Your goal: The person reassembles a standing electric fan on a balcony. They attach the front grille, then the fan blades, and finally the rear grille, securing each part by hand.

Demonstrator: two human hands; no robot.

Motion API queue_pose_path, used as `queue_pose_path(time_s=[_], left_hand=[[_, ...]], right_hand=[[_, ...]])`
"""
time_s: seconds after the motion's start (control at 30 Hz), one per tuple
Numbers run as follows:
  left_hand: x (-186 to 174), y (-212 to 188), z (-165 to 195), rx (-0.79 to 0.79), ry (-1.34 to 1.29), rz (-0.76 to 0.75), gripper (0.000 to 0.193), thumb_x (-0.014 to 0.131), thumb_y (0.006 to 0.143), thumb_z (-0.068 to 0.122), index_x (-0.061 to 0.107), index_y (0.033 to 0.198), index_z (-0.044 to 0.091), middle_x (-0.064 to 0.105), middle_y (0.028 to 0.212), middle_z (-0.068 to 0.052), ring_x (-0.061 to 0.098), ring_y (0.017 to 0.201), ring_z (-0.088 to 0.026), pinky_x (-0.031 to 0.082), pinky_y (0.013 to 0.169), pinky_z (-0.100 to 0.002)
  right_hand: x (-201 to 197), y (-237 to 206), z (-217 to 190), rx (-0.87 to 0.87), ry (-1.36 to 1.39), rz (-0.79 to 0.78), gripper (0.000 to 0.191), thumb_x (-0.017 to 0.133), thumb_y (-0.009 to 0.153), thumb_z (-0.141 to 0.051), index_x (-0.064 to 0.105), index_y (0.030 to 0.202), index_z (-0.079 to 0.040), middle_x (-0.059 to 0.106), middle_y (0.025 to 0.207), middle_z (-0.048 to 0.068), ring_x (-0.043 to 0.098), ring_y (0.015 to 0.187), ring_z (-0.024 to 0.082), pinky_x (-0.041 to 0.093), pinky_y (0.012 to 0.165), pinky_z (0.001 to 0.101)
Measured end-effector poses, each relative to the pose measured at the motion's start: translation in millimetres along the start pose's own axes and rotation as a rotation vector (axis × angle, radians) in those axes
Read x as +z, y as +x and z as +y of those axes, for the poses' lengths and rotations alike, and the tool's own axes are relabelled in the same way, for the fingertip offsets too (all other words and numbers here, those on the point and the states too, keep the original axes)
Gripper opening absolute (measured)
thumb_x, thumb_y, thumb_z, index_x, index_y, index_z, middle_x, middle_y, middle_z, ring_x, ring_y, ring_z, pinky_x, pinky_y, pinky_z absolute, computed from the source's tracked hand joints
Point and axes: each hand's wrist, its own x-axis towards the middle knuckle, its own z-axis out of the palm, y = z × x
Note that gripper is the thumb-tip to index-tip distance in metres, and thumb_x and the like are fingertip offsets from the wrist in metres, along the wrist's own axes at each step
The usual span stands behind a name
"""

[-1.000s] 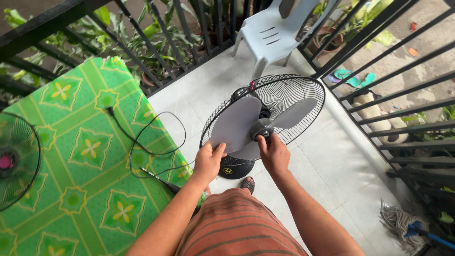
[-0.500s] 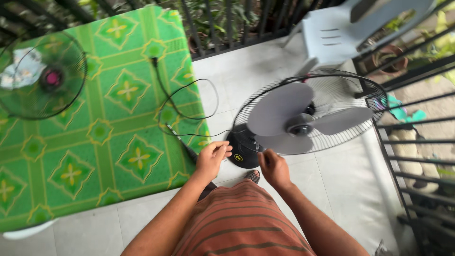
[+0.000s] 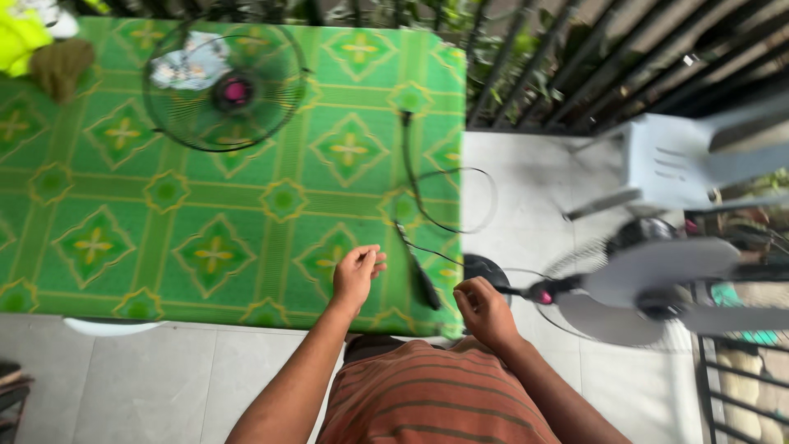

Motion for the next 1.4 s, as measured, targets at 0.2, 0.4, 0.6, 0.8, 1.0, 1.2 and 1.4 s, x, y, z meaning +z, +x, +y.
queue_pose_path(time_s=[0.2, 0.4, 0.6, 0.8, 1.0, 1.2, 1.4], left_hand=[[-137.6, 85.7, 59.7, 0.069, -0.114, 0.134, 0.024, 0.058, 0.102, 0.019, 0.068, 0.117, 0.002, 0.075, 0.106, -0.007, 0.073, 0.089, -0.015, 0.059, 0.077, -0.029], [-247.8, 170.3, 125.5, 0.331, 0.722, 0.283, 0.019, 0.066, 0.097, 0.02, 0.071, 0.114, 0.015, 0.072, 0.114, -0.009, 0.073, 0.096, -0.027, 0.058, 0.082, -0.038], [-299.7, 241.0, 178.0, 0.361, 1.071, 0.229, 0.037, 0.072, 0.091, 0.02, 0.064, 0.127, 0.017, 0.063, 0.132, -0.008, 0.056, 0.127, -0.031, 0.046, 0.106, -0.046], [-329.2, 289.5, 180.8, 0.269, 1.235, 0.231, 0.068, 0.074, 0.082, 0.019, 0.05, 0.146, 0.018, 0.05, 0.149, -0.009, 0.031, 0.145, -0.036, 0.018, 0.11, -0.064], [-327.5, 286.3, 159.1, 0.218, 1.507, 0.189, 0.04, 0.071, 0.09, 0.016, 0.064, 0.129, 0.023, 0.058, 0.136, -0.008, 0.043, 0.139, -0.028, 0.009, 0.122, -0.07], [-324.0, 259.7, 131.6, 0.309, 1.487, 0.136, 0.035, 0.078, 0.084, 0.026, 0.067, 0.118, 0.02, 0.06, 0.121, -0.007, 0.05, 0.124, -0.028, 0.032, 0.108, -0.056], [-336.3, 260.0, 129.8, 0.34, 1.491, 0.098, 0.045, 0.079, 0.084, 0.026, 0.067, 0.127, 0.021, 0.062, 0.113, -0.006, 0.053, 0.114, -0.029, 0.039, 0.097, -0.048]], right_hand=[[114.9, 77.2, -68.6, 0.16, 0.0, -0.018, 0.018, 0.068, 0.094, -0.02, 0.07, 0.102, -0.005, 0.074, 0.087, 0.008, 0.073, 0.078, 0.019, 0.058, 0.071, 0.0309], [189.2, 124.9, -100.3, 0.207, 0.122, -0.132, 0.023, 0.065, 0.097, -0.022, 0.068, 0.105, -0.001, 0.075, 0.087, 0.008, 0.076, 0.085, 0.014, 0.058, 0.074, 0.0302], [210.8, 108.5, -95.4, 0.318, 0.111, -0.125, 0.023, 0.066, 0.095, -0.021, 0.07, 0.106, -0.001, 0.077, 0.087, 0.008, 0.075, 0.083, 0.017, 0.059, 0.074, 0.03], [194.3, 69.6, -56.1, 0.493, 0.026, 0.033, 0.022, 0.065, 0.095, -0.02, 0.07, 0.106, -0.001, 0.077, 0.084, 0.012, 0.077, 0.08, 0.018, 0.059, 0.073, 0.0309], [200.3, 43.6, -26.3, 0.619, -0.079, 0.053, 0.023, 0.065, 0.095, -0.022, 0.072, 0.105, -0.003, 0.076, 0.086, 0.012, 0.08, 0.078, 0.018, 0.06, 0.071, 0.0318], [214.1, 49.4, -19.7, 0.628, -0.133, -0.076, 0.026, 0.067, 0.093, -0.028, 0.072, 0.105, -0.006, 0.08, 0.086, 0.008, 0.081, 0.079, 0.016, 0.061, 0.071, 0.0322], [222.5, 58.9, -33.1, 0.604, -0.14, -0.098, 0.025, 0.067, 0.092, -0.03, 0.073, 0.106, -0.01, 0.081, 0.088, 0.008, 0.081, 0.079, 0.017, 0.061, 0.073, 0.0321]])
